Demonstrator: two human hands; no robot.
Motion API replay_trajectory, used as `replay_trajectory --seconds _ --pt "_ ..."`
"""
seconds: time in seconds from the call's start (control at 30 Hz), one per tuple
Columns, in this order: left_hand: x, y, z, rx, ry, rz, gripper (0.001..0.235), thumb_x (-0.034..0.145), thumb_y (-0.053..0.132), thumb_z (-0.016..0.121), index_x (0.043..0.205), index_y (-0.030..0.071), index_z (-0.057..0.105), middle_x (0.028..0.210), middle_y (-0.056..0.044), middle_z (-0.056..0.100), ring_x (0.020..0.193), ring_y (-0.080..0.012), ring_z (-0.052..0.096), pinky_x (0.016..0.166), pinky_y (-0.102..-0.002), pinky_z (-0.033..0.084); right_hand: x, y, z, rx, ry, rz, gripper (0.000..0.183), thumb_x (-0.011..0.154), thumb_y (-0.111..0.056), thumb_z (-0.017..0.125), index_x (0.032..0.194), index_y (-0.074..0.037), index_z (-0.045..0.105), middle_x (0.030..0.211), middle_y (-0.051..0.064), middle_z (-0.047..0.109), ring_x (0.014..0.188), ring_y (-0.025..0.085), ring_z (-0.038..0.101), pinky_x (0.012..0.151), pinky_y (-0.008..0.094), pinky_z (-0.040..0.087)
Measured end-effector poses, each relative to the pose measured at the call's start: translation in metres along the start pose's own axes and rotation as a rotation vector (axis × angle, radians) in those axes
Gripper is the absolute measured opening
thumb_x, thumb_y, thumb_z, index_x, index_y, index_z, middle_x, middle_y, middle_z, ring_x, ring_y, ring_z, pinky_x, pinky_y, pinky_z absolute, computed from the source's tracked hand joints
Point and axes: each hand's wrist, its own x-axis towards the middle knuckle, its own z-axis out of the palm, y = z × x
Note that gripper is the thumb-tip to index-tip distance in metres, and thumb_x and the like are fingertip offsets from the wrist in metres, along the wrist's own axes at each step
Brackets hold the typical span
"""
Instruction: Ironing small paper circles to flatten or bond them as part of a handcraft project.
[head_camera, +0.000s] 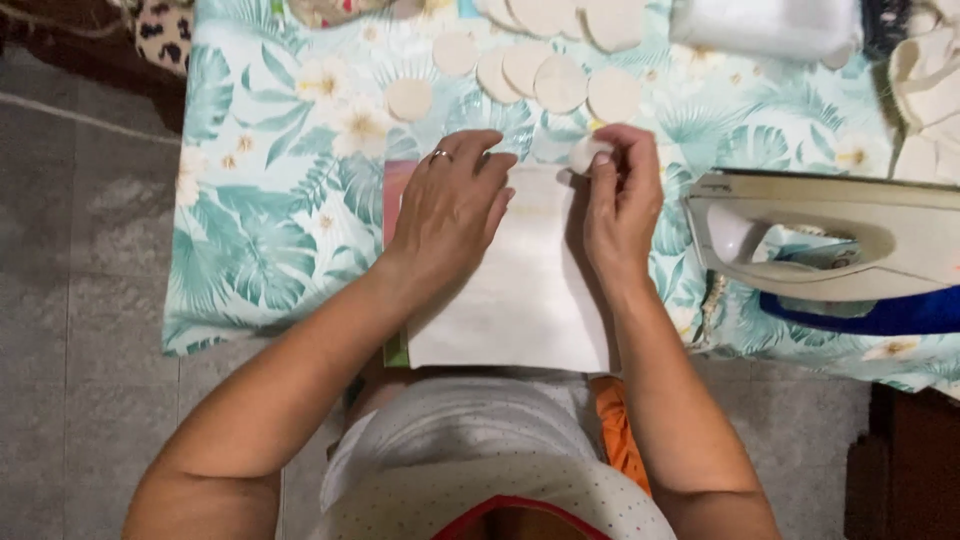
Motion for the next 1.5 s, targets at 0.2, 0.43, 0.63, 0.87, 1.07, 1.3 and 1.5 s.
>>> replay_trajectory --seconds 0.2,0.43,0.63,0.87,1.07,1.3,1.5 --pt "0.073 -0.005 -0.014 -0.034 0.075 0.223 0.036 0.072 -0.015 0.048 0.106 -0.002 0.047 0.120 -0.020 0.044 0.112 -0.0362 0.044 0.078 -0.040 0.044 0.003 0.005 0.010 -0.060 0.027 -0.111 0.017 0.089 -0.005 0.038 0.087 -0.003 0.055 0.086 0.009 0.050 0.085 0.023 0.049 0.078 0.032 0.038" --pt "0.171 -0.037 0.047 0.162 -0.290 -0.161 0.038 0.094 0.038 0.038 0.132 0.034 0.039 0.143 -0.008 0.016 0.131 -0.0306 0.001 0.097 -0.071 0.010 0.004 -0.003 0.014 -0.064 0.012 -0.142 0.018 0.085 0.002 0.038 0.085 -0.001 0.055 0.084 0.012 0.051 0.082 0.025 0.051 0.076 0.032 0.041" --pt "0.249 -0.036 0.071 0.175 -0.328 -0.433 0.051 0.098 0.047 0.030 0.144 0.032 0.016 0.146 -0.013 -0.011 0.131 -0.0330 -0.017 0.101 -0.071 0.003 0.009 0.002 0.015 -0.057 0.023 -0.149 0.017 0.086 0.003 0.038 0.085 0.001 0.055 0.083 0.013 0.052 0.082 0.025 0.052 0.076 0.031 0.043" --pt "0.311 -0.074 0.104 0.234 -0.536 -0.570 0.065 0.088 0.056 0.010 0.144 0.024 0.011 0.150 -0.013 0.004 0.135 -0.0396 -0.006 0.103 -0.063 -0.005 0.019 -0.004 0.015 0.046 -0.032 -0.179 0.017 0.087 0.006 0.037 0.082 0.002 0.053 0.075 0.012 0.052 0.075 0.022 0.051 0.065 0.029 0.045" --pt "0.339 -0.093 0.128 0.270 -0.523 -0.512 0.051 0.096 0.043 0.016 0.144 0.027 0.008 0.148 -0.017 0.000 0.134 -0.0410 -0.004 0.102 -0.066 0.002 0.022 0.006 0.017 0.031 -0.063 -0.048 0.019 0.083 0.004 0.037 0.082 -0.002 0.055 0.076 0.010 0.054 0.078 0.022 0.051 0.067 0.030 0.043" --pt "0.370 -0.105 0.106 0.248 -0.564 -0.525 0.057 0.087 0.015 0.051 0.137 0.026 0.027 0.142 -0.013 0.023 0.129 -0.0383 0.022 0.097 -0.073 0.008 0.023 0.017 0.019 -0.027 -0.068 -0.070 0.022 0.078 0.011 0.037 0.079 -0.001 0.055 0.076 0.012 0.053 0.072 0.020 0.053 0.062 0.026 0.043" --pt "0.350 -0.136 0.136 0.150 -0.305 -0.011 0.042 0.094 0.039 0.040 0.130 0.017 0.042 0.089 -0.015 0.046 0.083 -0.0342 0.046 0.067 -0.052 0.028 0.022 0.012 0.021 -0.022 -0.087 -0.108 0.021 0.078 0.011 0.037 0.077 0.000 0.055 0.072 0.010 0.054 0.073 0.022 0.053 0.061 0.027 0.044"
